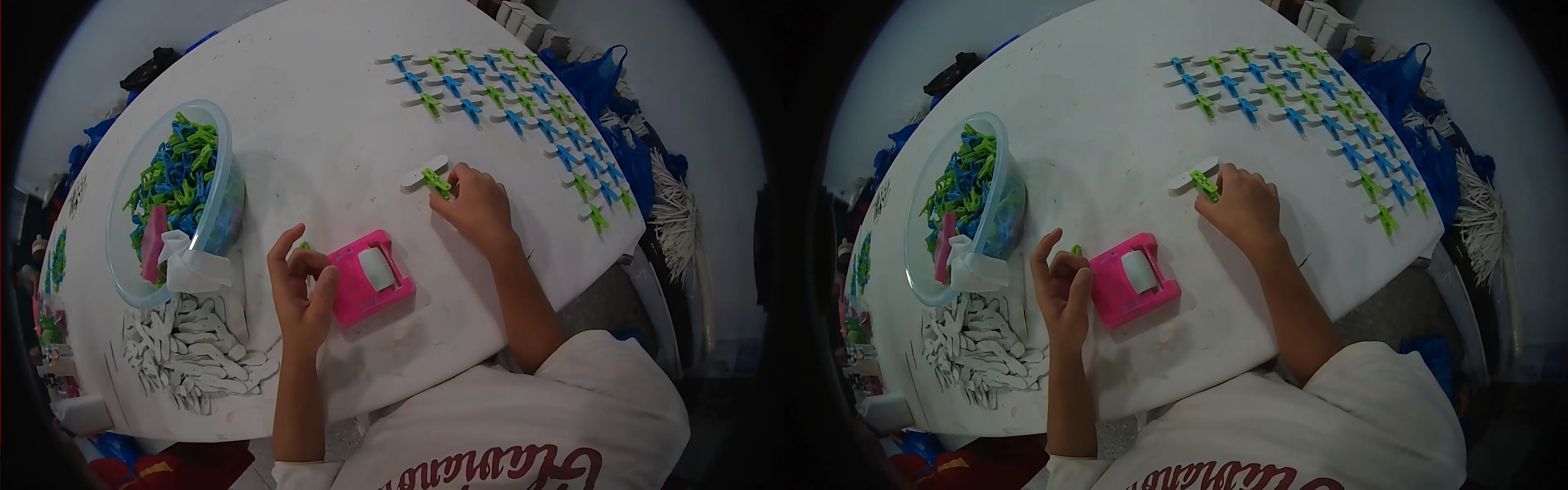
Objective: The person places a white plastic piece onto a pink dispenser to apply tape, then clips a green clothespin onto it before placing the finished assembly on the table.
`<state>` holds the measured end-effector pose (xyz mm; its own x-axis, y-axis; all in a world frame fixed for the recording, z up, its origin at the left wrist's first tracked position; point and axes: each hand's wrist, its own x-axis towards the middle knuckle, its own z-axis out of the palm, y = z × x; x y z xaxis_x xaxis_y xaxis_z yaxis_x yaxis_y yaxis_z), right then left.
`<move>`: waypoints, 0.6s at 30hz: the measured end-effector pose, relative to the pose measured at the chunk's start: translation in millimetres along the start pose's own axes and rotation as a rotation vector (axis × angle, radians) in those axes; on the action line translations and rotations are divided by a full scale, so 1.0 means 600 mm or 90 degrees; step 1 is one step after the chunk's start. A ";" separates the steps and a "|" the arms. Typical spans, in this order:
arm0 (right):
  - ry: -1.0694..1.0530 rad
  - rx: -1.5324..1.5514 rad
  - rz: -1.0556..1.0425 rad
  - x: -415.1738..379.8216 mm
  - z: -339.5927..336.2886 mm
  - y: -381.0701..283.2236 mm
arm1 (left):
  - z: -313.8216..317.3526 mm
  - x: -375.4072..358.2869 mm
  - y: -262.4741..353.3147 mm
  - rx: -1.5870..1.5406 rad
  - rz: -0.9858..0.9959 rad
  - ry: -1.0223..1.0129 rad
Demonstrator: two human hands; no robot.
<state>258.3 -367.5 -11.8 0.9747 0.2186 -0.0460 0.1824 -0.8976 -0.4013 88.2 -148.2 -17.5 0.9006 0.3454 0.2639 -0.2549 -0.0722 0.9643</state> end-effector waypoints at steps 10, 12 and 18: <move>0.064 0.016 0.024 0.021 0.009 0.022 | 0.000 -0.004 0.005 0.012 0.055 0.064; 0.073 0.035 0.047 0.032 0.012 0.030 | -0.003 -0.004 0.004 0.007 0.062 0.066; 0.154 0.040 0.122 0.059 0.030 0.037 | -0.002 -0.006 0.008 0.002 0.071 0.070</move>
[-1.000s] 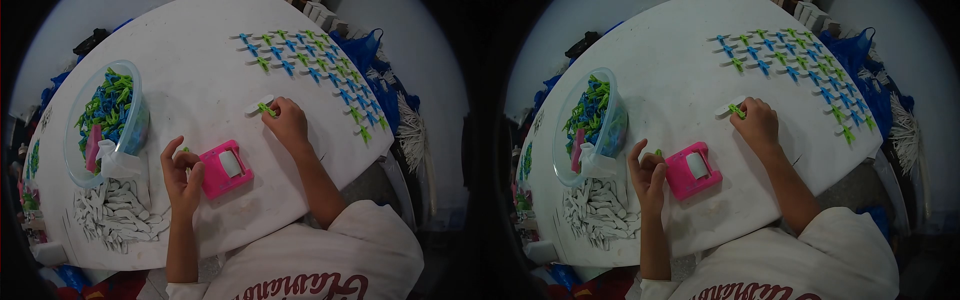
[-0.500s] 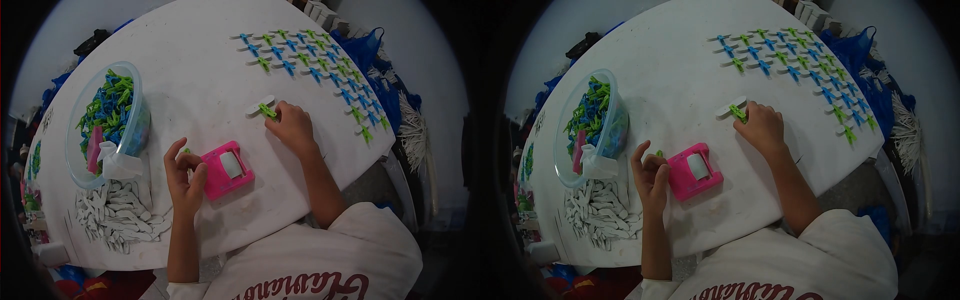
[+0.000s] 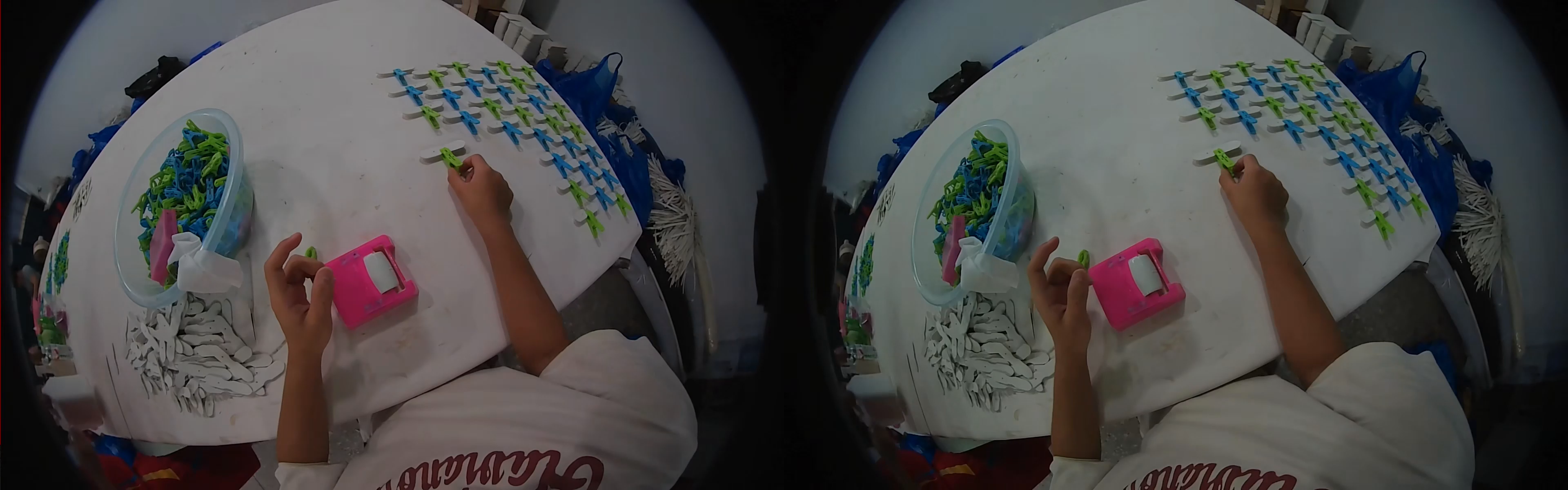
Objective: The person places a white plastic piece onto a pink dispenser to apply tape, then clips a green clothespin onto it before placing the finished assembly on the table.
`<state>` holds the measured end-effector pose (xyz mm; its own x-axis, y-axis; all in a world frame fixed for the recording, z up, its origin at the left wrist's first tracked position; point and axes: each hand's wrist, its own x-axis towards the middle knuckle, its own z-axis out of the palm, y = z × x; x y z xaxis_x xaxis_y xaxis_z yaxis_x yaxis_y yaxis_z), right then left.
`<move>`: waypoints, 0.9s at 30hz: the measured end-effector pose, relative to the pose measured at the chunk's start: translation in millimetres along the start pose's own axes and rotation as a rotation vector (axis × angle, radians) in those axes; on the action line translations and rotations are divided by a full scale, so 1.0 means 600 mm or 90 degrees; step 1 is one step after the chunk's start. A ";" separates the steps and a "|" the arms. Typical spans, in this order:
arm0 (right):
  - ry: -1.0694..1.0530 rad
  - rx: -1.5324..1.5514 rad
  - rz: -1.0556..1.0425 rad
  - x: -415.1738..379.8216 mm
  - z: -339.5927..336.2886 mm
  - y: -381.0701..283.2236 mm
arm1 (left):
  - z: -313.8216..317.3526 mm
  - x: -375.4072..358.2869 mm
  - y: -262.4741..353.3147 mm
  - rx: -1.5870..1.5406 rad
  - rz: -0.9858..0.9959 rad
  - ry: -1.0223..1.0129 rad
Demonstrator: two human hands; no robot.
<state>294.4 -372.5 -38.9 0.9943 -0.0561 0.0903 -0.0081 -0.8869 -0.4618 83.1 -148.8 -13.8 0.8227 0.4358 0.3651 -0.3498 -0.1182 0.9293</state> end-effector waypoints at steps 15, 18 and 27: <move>-0.009 -0.013 -0.001 0.059 0.005 -0.011 | 0.002 -0.001 0.001 0.021 0.006 -0.002; -0.012 -0.020 0.004 0.063 0.007 -0.010 | 0.003 -0.002 -0.003 0.030 0.011 -0.004; -0.019 -0.005 -0.002 0.055 0.002 -0.010 | 0.000 -0.001 -0.013 0.086 0.057 -0.007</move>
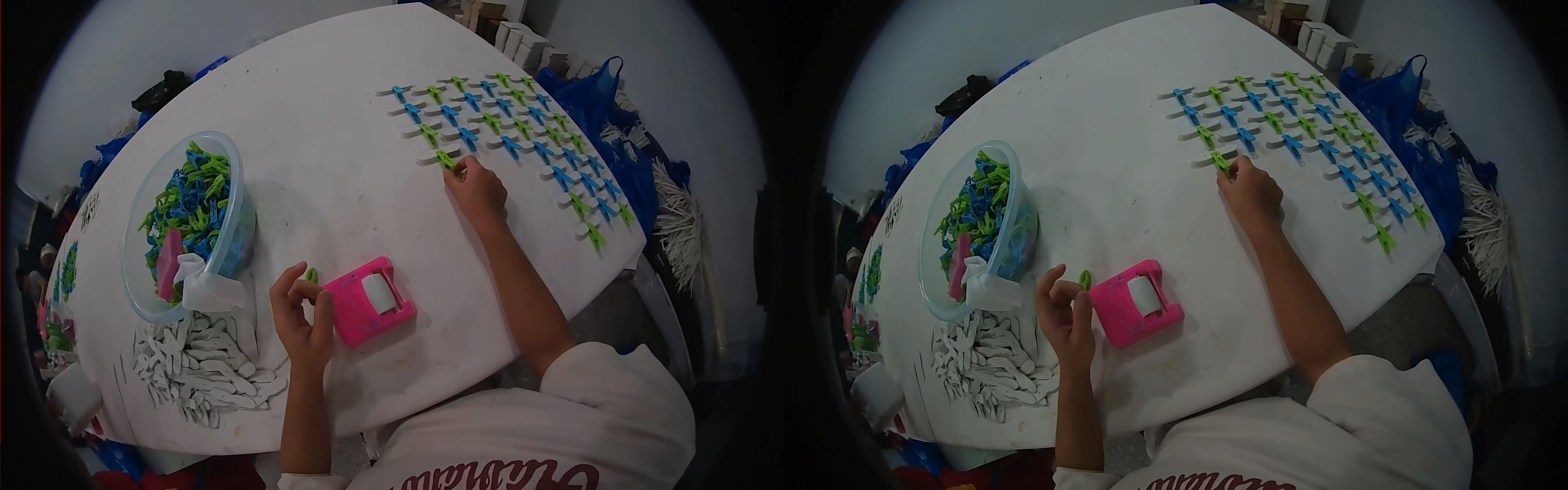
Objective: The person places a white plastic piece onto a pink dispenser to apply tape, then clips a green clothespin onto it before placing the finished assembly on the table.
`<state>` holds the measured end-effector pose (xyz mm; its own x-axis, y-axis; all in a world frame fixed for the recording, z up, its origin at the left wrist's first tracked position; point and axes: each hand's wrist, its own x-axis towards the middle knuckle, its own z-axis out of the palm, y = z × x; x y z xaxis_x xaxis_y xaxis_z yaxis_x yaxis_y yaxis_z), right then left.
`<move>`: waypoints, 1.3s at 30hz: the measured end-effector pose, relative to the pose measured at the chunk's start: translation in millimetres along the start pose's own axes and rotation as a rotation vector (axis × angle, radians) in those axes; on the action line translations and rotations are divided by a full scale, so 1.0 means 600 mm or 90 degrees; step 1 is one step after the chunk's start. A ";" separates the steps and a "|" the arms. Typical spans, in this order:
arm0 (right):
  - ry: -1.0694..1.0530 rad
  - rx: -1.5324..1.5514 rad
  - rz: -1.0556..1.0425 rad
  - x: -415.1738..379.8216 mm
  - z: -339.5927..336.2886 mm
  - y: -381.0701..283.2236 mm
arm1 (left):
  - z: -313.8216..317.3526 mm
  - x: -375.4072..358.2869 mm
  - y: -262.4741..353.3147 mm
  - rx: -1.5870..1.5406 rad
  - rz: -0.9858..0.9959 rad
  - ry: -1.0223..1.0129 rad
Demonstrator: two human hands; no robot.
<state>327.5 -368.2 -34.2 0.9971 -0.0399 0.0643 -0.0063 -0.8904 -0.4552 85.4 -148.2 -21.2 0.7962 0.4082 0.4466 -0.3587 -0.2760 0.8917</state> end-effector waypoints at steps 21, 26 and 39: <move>0.007 0.029 0.025 0.005 0.003 0.004 | -0.011 0.002 -0.002 -0.001 -0.002 0.015; 0.007 0.028 0.021 0.006 0.001 0.004 | -0.012 0.001 -0.004 -0.002 -0.014 0.018; 0.009 0.027 0.031 0.008 0.003 0.005 | -0.011 0.002 -0.006 0.016 -0.004 0.010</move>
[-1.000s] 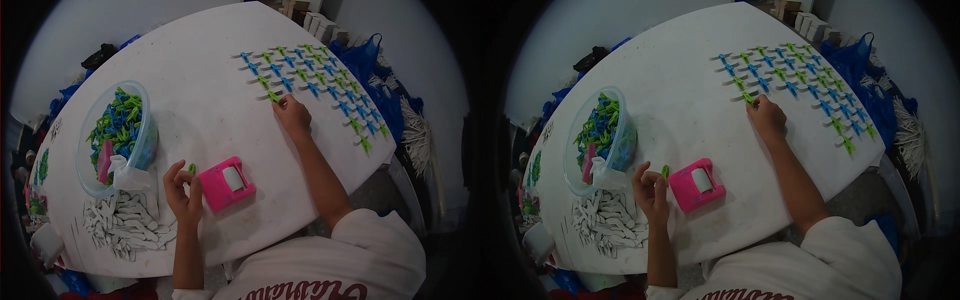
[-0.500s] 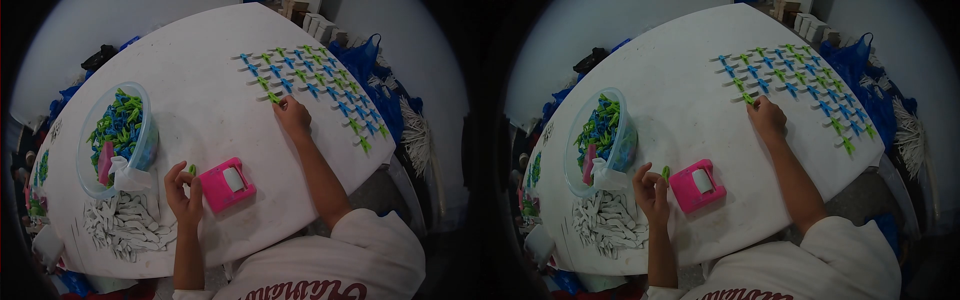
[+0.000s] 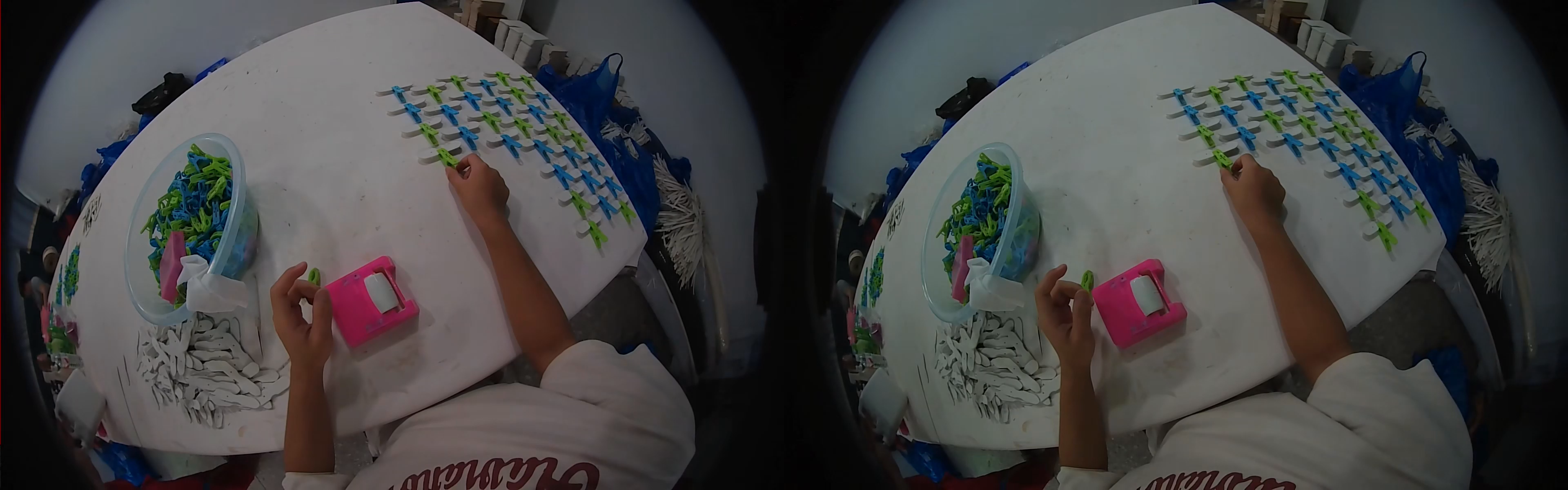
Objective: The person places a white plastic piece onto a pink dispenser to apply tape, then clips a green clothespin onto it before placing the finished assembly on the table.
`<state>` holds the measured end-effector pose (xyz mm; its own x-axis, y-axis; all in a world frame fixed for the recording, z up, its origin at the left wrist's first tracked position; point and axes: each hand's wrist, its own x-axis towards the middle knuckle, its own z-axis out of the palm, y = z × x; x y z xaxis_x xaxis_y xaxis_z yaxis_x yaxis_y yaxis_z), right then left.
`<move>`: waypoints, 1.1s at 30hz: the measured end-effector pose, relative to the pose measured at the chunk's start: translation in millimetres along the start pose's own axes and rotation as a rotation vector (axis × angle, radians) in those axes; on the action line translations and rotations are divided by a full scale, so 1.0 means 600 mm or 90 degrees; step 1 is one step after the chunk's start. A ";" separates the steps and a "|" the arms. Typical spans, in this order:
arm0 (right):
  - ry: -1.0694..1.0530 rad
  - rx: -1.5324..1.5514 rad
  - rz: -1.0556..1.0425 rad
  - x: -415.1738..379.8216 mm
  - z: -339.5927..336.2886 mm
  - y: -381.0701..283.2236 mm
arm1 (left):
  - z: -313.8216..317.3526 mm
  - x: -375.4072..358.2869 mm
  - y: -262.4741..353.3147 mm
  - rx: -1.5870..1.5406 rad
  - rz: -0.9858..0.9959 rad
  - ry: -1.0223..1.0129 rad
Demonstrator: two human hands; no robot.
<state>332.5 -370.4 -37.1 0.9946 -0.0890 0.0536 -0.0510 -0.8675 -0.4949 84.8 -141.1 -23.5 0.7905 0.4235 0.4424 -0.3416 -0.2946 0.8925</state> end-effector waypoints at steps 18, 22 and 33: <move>-0.010 0.002 -0.008 -0.001 -0.001 0.000 | 0.000 0.003 0.001 0.051 0.022 -0.032; 0.012 -0.003 -0.018 0.000 0.004 0.002 | 0.001 0.004 0.001 0.066 0.028 -0.019; -0.021 -0.015 -0.021 -0.002 -0.005 -0.004 | 0.001 0.002 -0.001 0.105 0.031 -0.024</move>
<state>331.2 -369.7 -33.5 0.9982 -0.0444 0.0403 -0.0200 -0.8807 -0.4732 86.3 -140.8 -23.7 0.7943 0.3737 0.4790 -0.2950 -0.4521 0.8418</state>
